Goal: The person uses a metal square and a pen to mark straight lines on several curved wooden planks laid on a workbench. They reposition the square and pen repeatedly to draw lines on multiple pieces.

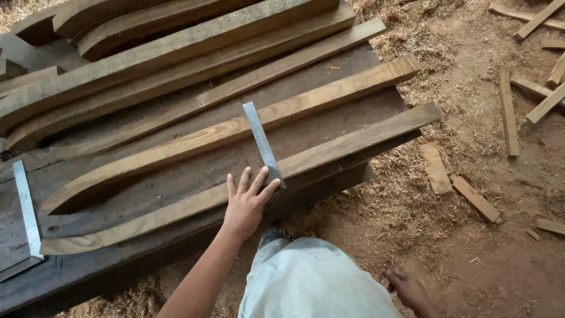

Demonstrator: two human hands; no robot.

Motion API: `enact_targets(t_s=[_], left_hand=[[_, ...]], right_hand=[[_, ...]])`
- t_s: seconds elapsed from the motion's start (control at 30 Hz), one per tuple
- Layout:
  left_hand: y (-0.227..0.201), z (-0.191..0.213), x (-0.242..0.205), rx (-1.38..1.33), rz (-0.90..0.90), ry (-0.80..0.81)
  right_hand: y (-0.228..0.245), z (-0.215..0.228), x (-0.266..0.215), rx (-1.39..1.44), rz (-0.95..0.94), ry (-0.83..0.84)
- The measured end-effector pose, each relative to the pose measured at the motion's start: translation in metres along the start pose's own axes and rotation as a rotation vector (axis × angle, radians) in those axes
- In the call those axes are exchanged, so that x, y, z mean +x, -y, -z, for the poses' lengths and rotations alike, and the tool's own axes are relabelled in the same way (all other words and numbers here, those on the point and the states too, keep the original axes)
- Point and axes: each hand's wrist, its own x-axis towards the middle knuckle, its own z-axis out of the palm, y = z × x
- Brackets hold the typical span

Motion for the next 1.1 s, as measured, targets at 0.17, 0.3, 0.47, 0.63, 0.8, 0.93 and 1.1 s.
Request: enact_targets(t_s=[0.17, 0.3, 0.47, 0.63, 0.8, 0.93, 1.1], left_hand=[[-0.001, 0.003, 0.008, -0.119, 0.013, -0.022], [0.000, 0.006, 0.012, -0.132, -0.009, -0.015], [0.000, 0.007, 0.020, -0.159, -0.005, 0.044], [-0.001, 0.009, 0.021, -0.171, -0.005, 0.045], [-0.001, 0.010, 0.025, -0.177, 0.006, 0.076], [-0.002, 0.011, 0.023, -0.176, 0.010, 0.082], [-0.001, 0.011, 0.025, -0.182, 0.009, 0.096]], right_hand=[[0.090, 0.000, -0.013, -0.083, 0.199, -0.151], [0.205, -0.002, -0.052, 0.067, 0.470, 0.065], [0.331, -0.013, -0.098, 0.164, 1.115, 0.014], [0.384, -0.021, -0.109, 0.071, 1.259, -0.126], [0.397, -0.028, -0.101, -0.049, 1.323, -0.165], [0.389, -0.022, -0.097, -0.162, 1.228, -0.082], [0.391, -0.016, -0.100, -0.061, 1.350, -0.087]])
